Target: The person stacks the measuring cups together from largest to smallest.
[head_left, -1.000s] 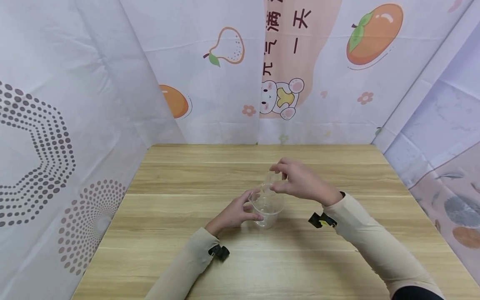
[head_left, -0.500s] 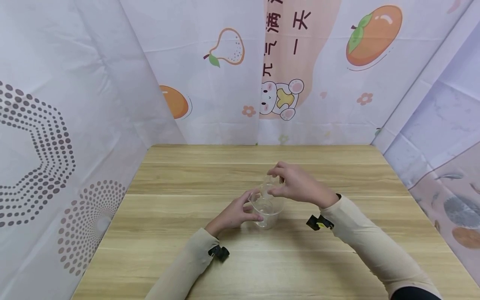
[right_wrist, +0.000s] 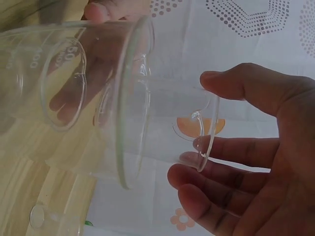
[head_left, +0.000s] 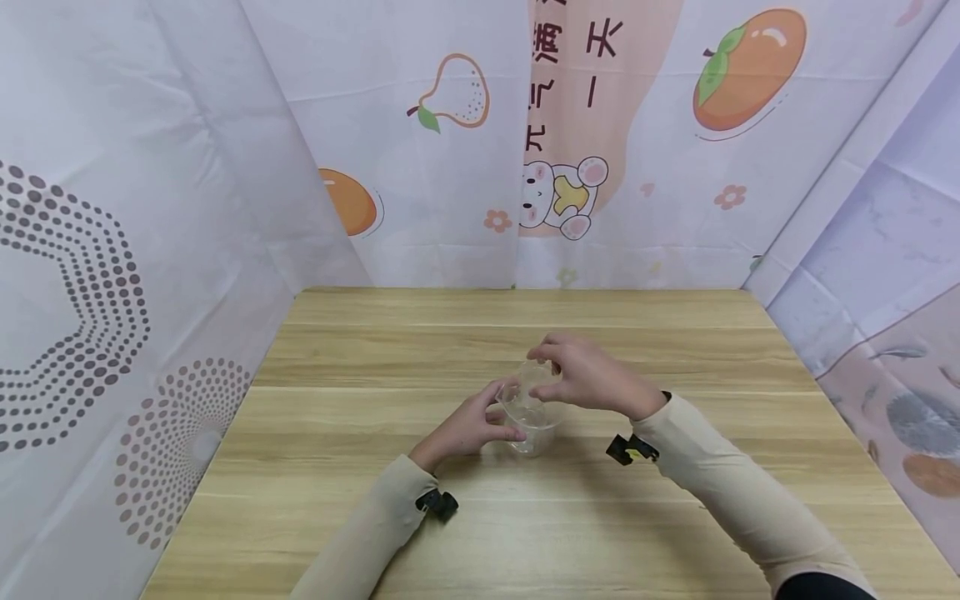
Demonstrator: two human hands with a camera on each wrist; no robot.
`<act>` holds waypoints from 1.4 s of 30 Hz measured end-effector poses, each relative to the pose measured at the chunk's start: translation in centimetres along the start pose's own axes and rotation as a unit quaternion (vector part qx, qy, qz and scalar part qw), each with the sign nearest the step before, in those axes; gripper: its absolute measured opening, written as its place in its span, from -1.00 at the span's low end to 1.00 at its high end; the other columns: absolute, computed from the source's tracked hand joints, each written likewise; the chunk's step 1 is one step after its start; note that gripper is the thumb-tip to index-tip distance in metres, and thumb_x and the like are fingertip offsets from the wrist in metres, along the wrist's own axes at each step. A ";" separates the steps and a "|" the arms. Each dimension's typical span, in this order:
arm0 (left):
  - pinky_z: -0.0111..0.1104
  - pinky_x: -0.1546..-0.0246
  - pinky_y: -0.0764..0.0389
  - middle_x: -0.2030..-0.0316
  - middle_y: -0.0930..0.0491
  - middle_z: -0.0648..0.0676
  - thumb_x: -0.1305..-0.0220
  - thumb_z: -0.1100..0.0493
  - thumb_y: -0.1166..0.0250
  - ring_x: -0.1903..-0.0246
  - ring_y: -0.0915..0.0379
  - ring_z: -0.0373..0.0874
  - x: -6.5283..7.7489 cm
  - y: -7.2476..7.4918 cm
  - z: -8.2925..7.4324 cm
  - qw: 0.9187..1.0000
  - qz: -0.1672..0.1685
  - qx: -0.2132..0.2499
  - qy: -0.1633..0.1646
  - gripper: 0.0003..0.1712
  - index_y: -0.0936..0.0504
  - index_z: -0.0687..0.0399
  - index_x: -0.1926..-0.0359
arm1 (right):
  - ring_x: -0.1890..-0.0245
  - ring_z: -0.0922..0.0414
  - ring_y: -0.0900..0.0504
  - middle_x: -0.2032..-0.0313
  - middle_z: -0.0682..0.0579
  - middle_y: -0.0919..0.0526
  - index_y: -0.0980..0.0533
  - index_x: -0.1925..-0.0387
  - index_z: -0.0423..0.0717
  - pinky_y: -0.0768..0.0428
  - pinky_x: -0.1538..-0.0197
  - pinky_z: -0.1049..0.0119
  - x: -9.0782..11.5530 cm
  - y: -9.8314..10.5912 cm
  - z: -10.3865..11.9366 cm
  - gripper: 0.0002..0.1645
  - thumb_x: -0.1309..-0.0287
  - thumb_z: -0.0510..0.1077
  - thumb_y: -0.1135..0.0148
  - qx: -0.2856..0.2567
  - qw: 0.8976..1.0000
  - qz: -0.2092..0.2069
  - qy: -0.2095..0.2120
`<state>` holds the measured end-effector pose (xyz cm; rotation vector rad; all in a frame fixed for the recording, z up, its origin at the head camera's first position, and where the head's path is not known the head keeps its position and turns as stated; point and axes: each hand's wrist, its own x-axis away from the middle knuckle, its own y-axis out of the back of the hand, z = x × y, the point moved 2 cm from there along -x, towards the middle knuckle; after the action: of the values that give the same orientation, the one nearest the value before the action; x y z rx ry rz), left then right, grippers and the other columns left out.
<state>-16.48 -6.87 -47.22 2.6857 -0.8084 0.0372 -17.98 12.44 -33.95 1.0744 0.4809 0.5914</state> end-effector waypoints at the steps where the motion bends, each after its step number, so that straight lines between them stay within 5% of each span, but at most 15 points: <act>1: -0.01 -0.31 -0.42 -0.47 -0.17 0.02 -0.13 -0.06 -0.45 -0.34 -0.28 0.19 0.0 0.0 0.0 1.000 0.001 -0.001 0.000 0.00 -0.08 -0.29 -0.49 | 0.34 0.10 -0.56 0.20 -0.01 -0.63 -0.61 0.00 -0.20 -0.52 0.36 0.41 0.0 -0.1 0.0 -0.47 0.01 -0.04 -0.45 0.000 1.000 0.000 0.004; 20: -0.03 -0.27 -0.48 -0.46 -0.16 0.14 -0.10 -0.09 -0.46 -0.31 -0.33 0.22 0.1 0.0 0.0 1.000 0.005 0.017 0.012 0.08 -0.02 -0.21 -0.52 | 0.36 0.21 -0.51 0.21 -0.01 -0.57 -0.60 -0.02 -0.24 -0.51 0.37 0.49 -0.1 -1.7 0.0 -0.46 0.00 -0.07 -0.46 0.003 0.998 0.050 0.030; 29: 0.03 -0.28 -0.45 -0.48 -0.10 0.16 -0.12 -0.12 -0.44 -0.31 -0.34 0.20 0.2 0.1 0.0 1.000 0.009 0.008 0.011 0.00 -0.04 -0.48 -0.47 | 0.32 0.13 -0.61 0.15 -0.03 -0.61 -0.60 -0.03 -0.21 -0.58 0.31 0.42 -0.2 -2.5 -0.3 -0.46 0.01 -0.07 -0.46 0.027 0.997 0.056 0.037; 42: -0.03 -0.26 -0.49 -0.48 -0.10 0.03 -0.13 -0.08 -0.45 -0.35 -0.27 0.18 0.1 0.2 0.0 1.000 0.009 0.002 -0.002 -0.03 -0.08 -0.51 -0.45 | 0.27 0.12 -0.62 0.15 -0.07 -0.61 -0.59 -0.01 -0.26 -0.66 0.17 0.26 -0.2 -2.7 -0.1 -0.43 0.00 -0.02 -0.47 0.095 0.993 0.049 0.046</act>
<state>-16.50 -7.04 -47.19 2.6837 -0.8337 0.0374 -17.64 11.43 -36.43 1.2610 0.5770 0.6945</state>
